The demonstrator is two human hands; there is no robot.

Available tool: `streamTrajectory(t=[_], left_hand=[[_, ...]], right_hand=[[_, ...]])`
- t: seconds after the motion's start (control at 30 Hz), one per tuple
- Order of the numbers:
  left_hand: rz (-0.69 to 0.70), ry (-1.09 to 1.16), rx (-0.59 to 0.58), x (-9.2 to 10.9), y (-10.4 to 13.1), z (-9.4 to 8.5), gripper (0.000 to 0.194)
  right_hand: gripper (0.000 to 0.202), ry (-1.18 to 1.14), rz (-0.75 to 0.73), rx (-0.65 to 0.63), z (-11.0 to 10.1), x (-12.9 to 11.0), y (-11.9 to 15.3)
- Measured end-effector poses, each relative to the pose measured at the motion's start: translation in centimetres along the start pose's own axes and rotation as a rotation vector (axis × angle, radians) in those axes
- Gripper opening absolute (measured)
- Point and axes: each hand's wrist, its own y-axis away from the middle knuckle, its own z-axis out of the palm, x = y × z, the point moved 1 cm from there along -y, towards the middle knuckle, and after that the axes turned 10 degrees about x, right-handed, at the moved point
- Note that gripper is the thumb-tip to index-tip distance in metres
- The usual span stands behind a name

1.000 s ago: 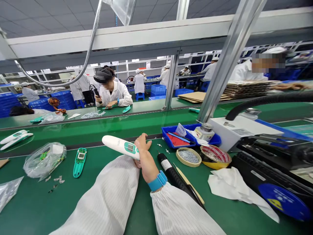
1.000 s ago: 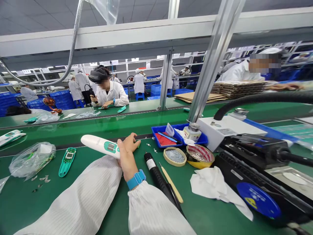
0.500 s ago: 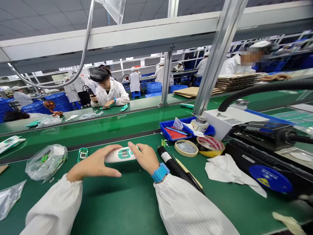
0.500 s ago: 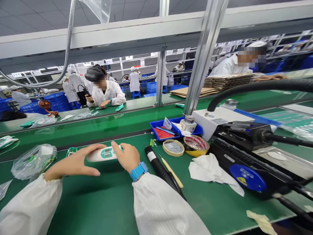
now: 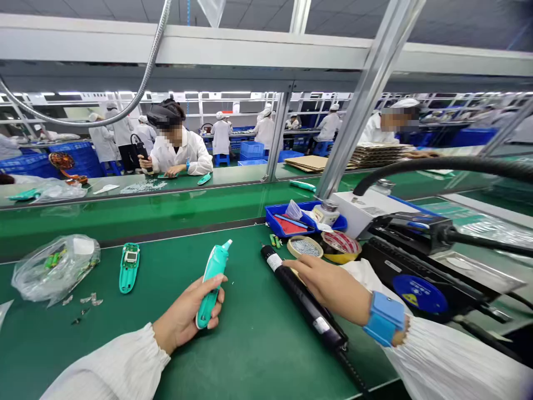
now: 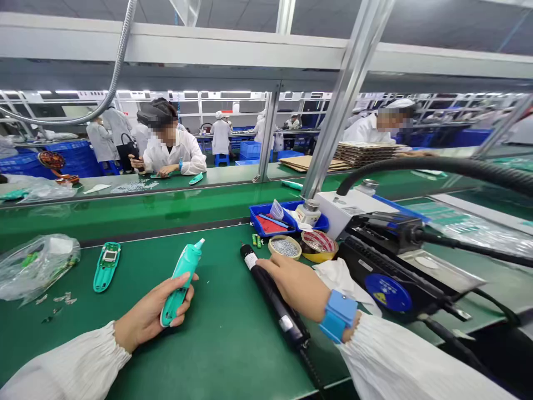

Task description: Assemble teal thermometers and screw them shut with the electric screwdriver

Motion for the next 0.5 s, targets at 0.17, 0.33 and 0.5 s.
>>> streamTrajectory(t=[0.17, 0.33, 0.5], left_hand=[[-0.127, 0.231, -0.003, -0.7, -0.2, 0.6, 0.033], [-0.072, 0.331, 0.132, -0.6, -1.2, -0.1, 0.029], [-0.006, 0.278, 0.207, -0.5, -1.4, -0.1, 0.016]], right_hand=[[0.053, 0.243, -0.627, 0.028, 0.8, 1.0, -1.0], [0.047, 0.279, -0.819, 0.069, 1.0, 1.5, -2.0], [0.038, 0.149, -0.86, 0.103, 1.3, 1.2, -0.9]])
